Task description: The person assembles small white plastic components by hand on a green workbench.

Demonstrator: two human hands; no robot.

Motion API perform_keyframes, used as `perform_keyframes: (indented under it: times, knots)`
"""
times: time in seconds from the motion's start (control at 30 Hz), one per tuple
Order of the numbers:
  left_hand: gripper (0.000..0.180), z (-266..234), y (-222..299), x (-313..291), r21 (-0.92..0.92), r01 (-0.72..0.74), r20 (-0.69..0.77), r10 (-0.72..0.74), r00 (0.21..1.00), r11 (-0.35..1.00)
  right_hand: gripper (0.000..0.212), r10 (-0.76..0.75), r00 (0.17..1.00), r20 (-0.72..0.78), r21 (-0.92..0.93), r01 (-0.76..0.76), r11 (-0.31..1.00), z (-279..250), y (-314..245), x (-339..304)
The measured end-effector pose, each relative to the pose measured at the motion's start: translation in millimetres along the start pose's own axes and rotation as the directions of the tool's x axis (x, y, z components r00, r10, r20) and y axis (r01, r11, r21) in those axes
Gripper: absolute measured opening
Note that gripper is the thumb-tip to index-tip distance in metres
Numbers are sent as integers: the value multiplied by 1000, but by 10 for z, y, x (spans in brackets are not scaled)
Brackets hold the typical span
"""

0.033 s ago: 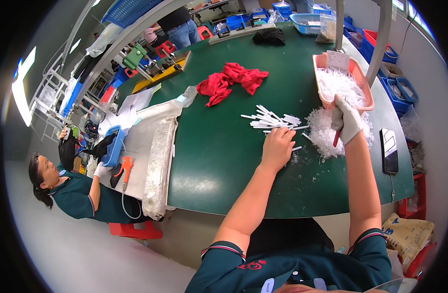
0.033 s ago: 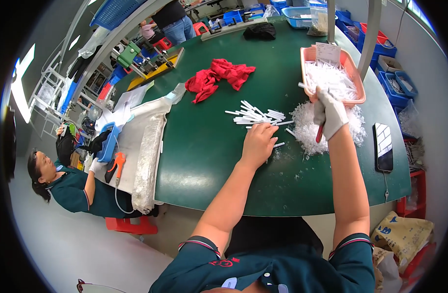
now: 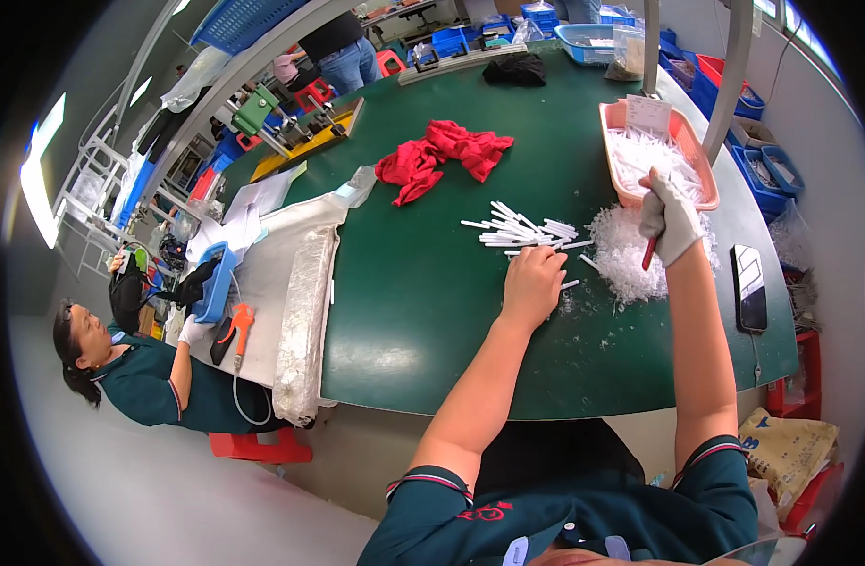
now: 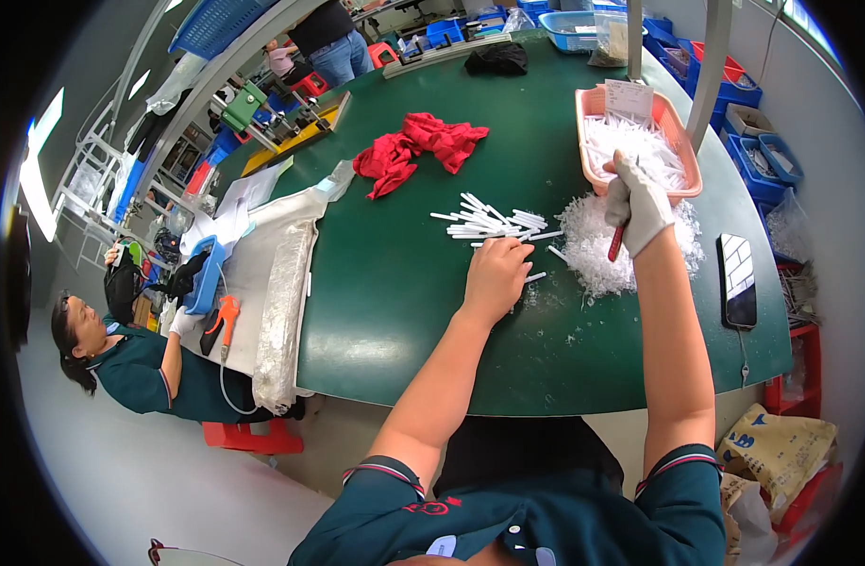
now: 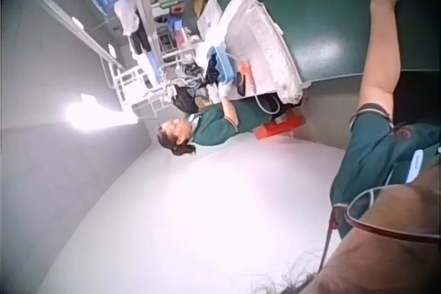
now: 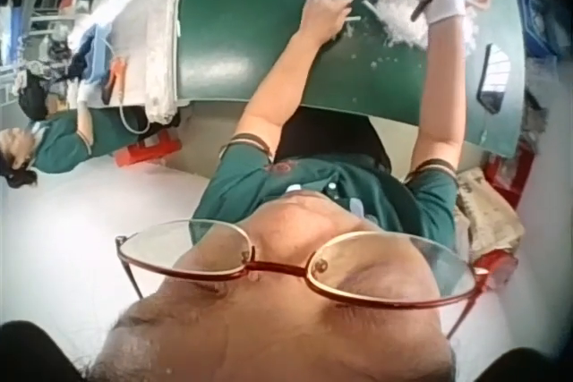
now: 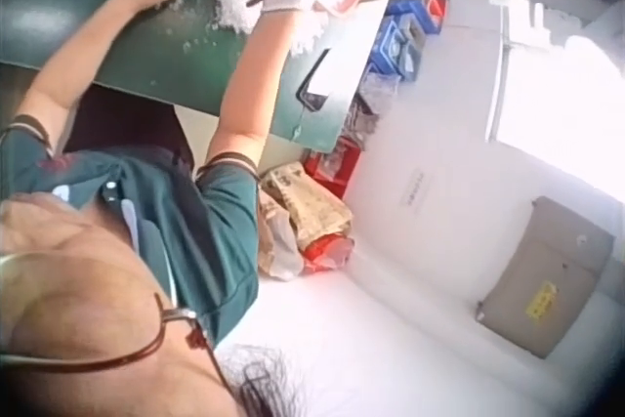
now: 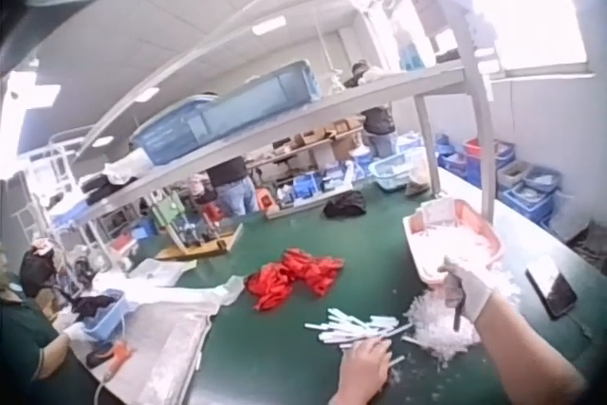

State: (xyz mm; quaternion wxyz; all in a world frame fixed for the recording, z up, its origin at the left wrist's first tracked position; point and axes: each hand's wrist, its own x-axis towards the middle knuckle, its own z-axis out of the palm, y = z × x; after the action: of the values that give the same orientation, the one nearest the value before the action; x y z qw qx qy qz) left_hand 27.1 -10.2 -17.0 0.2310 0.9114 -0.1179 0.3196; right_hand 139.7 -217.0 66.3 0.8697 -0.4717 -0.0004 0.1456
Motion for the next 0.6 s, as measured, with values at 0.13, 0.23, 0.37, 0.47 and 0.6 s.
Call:
perform_keyframes:
  times: [0.13, 0.23, 0.37, 0.47, 0.6]
  knots:
    - [11, 2, -114, -80, 9, 42, 70, -43, 997, 999, 24, -18, 1000, 3, -188, 18, 982, 179, -4, 3]
    - [8, -43, -50, -66, 39, 48, 38, -49, 998, 998, 19, 39, 998, 43, -281, -25, 959, 280, 306, -287]
    - [9, -123, 86, -45, 28, 25, 77, -27, 997, 999, 20, 126, 992, 16, -466, -104, 879, 247, 637, -505]
    - [10, -117, 76, -103, 55, 25, 137, -32, 990, 998, 20, 56, 995, 85, -677, 16, 736, 224, 862, -510]
    - [9, -85, 79, -119, 22, 43, 153, -46, 987, 999, 21, -43, 979, 200, -710, 175, 682, 151, 924, -471]
